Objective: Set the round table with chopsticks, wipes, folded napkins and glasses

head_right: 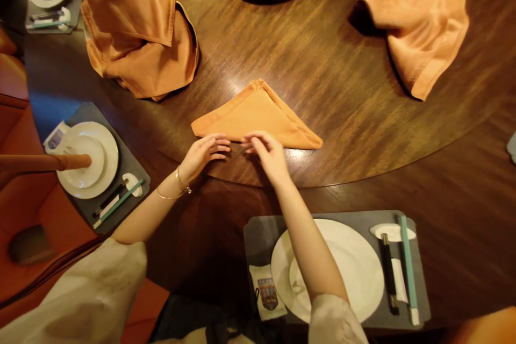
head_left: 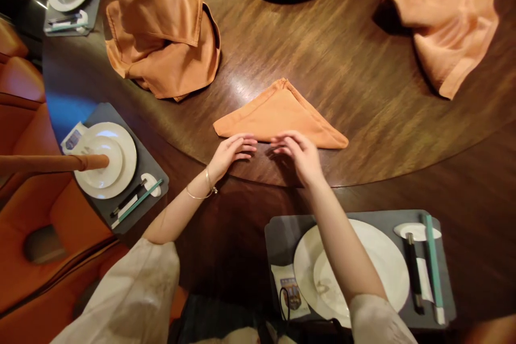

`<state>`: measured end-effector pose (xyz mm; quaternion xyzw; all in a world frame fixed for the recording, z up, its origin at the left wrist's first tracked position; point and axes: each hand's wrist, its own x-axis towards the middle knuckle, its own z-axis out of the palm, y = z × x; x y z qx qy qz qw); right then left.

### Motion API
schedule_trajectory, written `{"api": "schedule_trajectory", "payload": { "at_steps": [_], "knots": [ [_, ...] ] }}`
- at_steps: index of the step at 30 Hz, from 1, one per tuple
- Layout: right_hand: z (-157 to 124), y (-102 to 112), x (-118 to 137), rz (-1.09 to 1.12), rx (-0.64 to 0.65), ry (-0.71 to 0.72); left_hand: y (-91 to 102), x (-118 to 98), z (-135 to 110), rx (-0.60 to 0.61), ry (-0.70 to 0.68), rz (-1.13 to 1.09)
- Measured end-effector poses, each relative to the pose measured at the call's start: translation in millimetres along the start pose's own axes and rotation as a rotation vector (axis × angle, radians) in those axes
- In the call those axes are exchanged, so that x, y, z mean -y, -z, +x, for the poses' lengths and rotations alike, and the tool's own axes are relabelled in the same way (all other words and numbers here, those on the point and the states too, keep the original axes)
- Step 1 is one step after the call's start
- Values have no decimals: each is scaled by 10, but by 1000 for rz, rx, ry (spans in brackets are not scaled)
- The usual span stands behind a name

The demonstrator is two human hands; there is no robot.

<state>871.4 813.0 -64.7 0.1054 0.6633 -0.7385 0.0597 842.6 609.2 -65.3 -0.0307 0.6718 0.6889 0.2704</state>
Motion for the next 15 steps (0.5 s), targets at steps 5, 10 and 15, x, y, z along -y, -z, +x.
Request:
{"api": "schedule_trajectory", "payload": {
  "at_steps": [5,10,15],
  "knots": [
    [240,-308,-156,594,1,-267,79,-25,211,-119,213,-336],
    [-7,343,-283,664,-330,-238,389,-134,320,-156,227,-332],
    [-237,836,-186,492,-525,-191,463,-298,346,-239,111,-251]
  ]
}}
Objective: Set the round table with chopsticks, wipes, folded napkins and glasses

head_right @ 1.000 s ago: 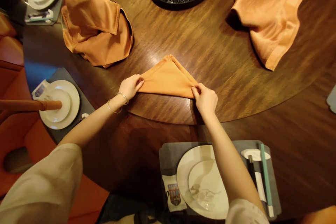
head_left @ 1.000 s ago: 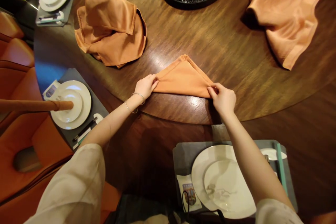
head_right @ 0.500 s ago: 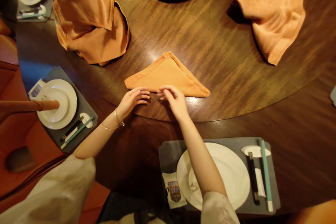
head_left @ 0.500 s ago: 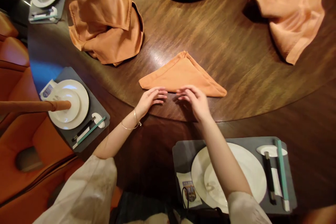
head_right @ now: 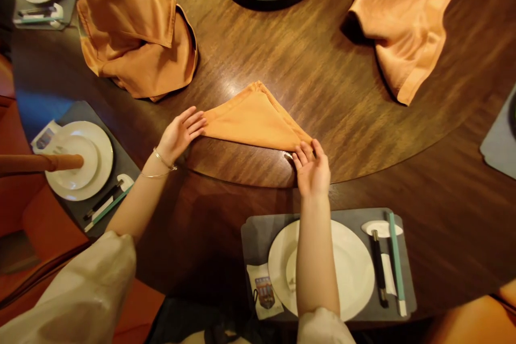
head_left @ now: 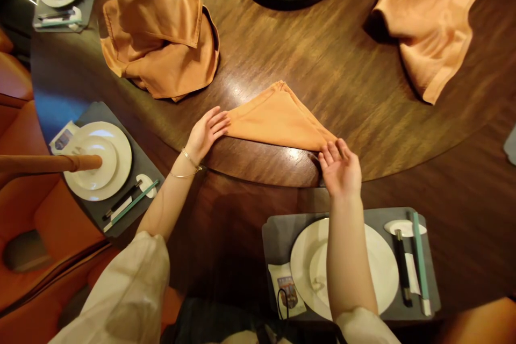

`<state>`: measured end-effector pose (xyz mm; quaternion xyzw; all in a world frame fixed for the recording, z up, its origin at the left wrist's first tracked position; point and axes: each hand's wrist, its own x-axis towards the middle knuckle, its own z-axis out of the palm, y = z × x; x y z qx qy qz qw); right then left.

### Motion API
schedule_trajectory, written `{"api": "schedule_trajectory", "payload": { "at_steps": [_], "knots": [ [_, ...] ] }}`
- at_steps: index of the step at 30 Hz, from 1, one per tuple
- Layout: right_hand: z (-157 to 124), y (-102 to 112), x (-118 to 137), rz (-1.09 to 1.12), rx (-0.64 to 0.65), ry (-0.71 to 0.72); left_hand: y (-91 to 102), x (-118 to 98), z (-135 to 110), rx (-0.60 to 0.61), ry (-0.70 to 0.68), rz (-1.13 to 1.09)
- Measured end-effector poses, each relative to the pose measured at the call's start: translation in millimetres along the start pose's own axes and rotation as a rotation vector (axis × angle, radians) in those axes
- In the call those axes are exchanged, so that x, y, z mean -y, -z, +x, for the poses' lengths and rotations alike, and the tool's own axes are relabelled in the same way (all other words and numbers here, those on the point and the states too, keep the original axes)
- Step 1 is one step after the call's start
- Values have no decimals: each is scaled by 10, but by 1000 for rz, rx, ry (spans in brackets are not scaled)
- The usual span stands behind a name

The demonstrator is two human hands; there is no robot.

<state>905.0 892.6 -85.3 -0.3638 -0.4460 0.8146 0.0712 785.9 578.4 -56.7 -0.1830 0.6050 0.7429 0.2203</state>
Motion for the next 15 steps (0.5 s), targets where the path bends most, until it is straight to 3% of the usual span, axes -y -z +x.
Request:
{"api": "schedule_trajectory", "payload": {
  "at_steps": [2,5,9,15],
  "knots": [
    [57,-123,106,-157,58,2,-129,-58,47,35,-4,87],
    [186,-517,229,-416,179,-69,-397,-101,196,164,108,200],
    [339,-956,275,-602,219,-214,-665,-75,391,245,219,234],
    [458,-1001,154,-541,183,-216,-707,-19,407,254,189,272]
  ]
}}
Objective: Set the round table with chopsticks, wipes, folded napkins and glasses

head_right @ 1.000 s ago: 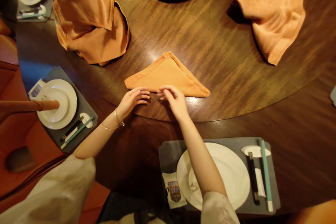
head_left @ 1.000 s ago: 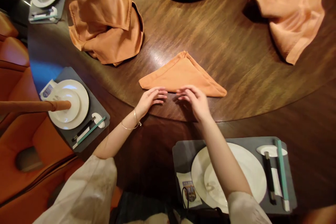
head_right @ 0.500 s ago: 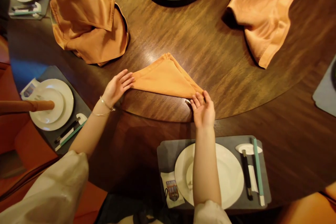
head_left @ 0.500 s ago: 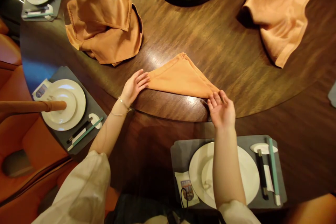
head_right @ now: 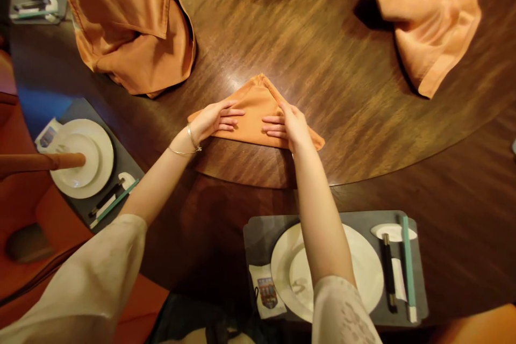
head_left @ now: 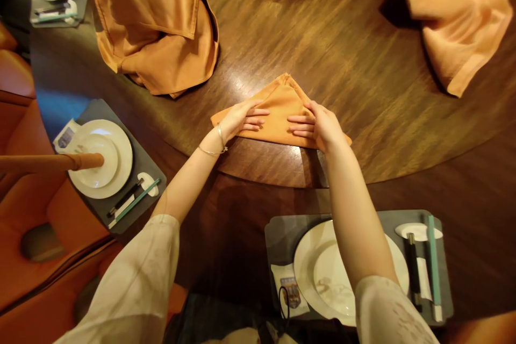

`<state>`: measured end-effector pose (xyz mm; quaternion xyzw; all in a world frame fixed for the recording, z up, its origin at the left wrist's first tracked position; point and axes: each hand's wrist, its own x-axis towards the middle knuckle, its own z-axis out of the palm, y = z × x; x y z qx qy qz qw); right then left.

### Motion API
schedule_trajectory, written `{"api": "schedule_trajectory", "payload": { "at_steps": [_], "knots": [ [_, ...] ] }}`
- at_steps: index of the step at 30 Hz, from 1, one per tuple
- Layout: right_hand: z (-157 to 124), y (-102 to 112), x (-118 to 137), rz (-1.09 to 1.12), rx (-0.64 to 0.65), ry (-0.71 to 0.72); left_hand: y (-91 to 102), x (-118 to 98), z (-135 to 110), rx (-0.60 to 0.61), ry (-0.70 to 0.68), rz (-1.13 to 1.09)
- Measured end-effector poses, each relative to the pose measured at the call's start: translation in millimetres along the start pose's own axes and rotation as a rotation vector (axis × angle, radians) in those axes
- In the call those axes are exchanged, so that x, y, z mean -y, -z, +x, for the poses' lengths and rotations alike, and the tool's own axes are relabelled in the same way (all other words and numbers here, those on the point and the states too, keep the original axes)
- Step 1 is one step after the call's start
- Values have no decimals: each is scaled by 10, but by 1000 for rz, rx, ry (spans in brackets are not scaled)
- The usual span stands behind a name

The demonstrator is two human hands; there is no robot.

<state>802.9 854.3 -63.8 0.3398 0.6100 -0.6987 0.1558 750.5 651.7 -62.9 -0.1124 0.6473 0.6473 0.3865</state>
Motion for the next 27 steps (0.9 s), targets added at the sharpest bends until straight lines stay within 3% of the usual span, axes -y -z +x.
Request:
{"api": "schedule_trajectory", "payload": {
  "at_steps": [9,16,21,25,27],
  "knots": [
    [155,69,-21,57,47,-6,68,42,203,79,45,-49],
    [156,149,-149,107,79,20,52,103,142,84,-9,-27],
    [68,139,-238,-41,8,164,35,203,30,50,-188,254],
    [14,101,-314,-307,-88,373,-98,279,-214,-180,-458,661],
    [-15,92,-350,-447,-134,493,-234,346,-340,-205,-609,883]
  ]
}}
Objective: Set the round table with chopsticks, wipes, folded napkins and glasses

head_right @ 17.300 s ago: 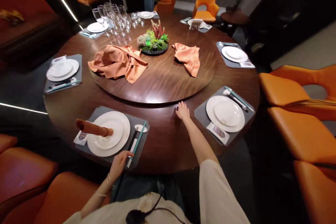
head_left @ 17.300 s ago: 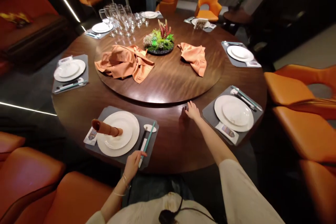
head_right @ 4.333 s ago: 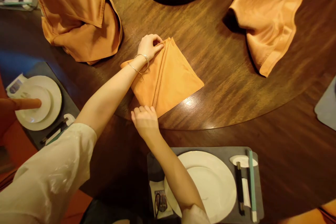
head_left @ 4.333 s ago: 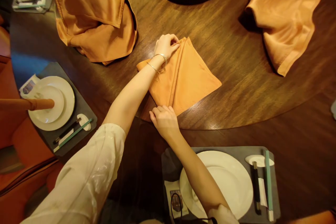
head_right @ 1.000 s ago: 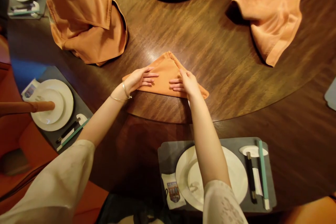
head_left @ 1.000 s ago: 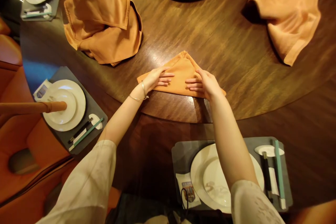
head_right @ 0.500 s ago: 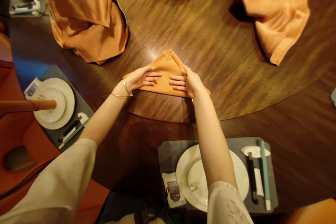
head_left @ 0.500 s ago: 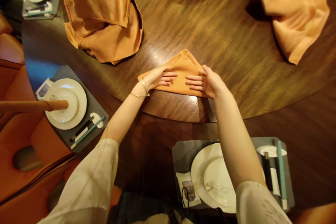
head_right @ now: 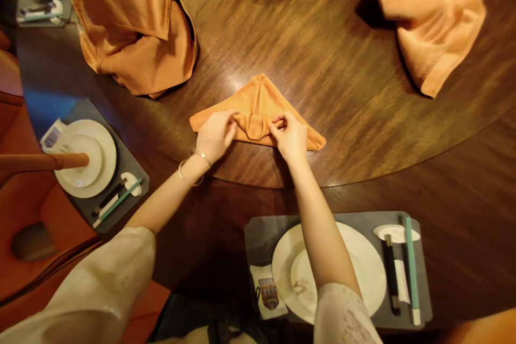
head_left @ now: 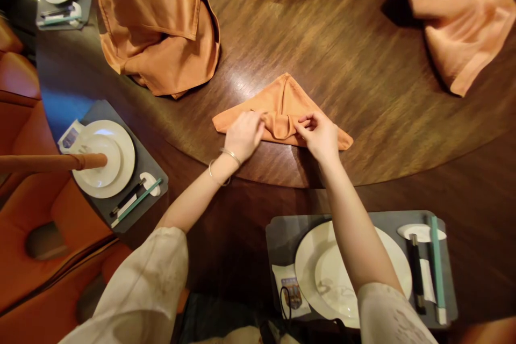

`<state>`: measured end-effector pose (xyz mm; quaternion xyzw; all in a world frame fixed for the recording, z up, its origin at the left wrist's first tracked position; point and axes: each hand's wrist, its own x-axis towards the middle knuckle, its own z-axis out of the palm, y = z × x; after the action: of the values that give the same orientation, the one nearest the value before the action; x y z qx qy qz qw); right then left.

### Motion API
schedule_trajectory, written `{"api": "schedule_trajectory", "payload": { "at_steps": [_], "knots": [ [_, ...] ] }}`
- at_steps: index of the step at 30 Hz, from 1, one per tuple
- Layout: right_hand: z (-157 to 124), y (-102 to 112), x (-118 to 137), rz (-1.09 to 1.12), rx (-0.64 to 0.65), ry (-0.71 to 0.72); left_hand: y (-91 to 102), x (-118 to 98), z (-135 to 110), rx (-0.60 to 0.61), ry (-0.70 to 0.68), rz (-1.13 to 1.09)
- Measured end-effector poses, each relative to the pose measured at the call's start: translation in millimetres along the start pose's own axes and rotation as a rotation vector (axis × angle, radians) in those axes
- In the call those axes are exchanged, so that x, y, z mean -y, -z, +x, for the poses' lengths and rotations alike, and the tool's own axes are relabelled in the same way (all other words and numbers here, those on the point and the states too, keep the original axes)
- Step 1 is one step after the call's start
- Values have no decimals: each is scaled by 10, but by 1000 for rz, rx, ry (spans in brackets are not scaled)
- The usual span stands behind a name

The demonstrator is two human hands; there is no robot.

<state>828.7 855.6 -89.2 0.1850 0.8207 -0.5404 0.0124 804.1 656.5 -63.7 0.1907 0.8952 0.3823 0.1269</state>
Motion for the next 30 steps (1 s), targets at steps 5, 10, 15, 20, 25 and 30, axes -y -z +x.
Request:
{"api": "schedule_trajectory", "payload": {
  "at_steps": [5,10,15,20,25,30],
  "knots": [
    [-98,45,19,-262,-30,121,-337,-142,-199,262,-342,438],
    [-137,105,176,-487,-59,87,-484,-55,-225,306,-358,640],
    [16,-67,237,-466,-37,216,-475,-46,-220,309,-416,663],
    [207,58,84,-618,86,217,-474,-72,-215,337,-403,683],
    [245,242,311,-931,3,56,-469,-92,-224,329,-401,672],
    [282,-721,651,-430,169,225,-500,-120,-191,401,-366,632]
  ]
}}
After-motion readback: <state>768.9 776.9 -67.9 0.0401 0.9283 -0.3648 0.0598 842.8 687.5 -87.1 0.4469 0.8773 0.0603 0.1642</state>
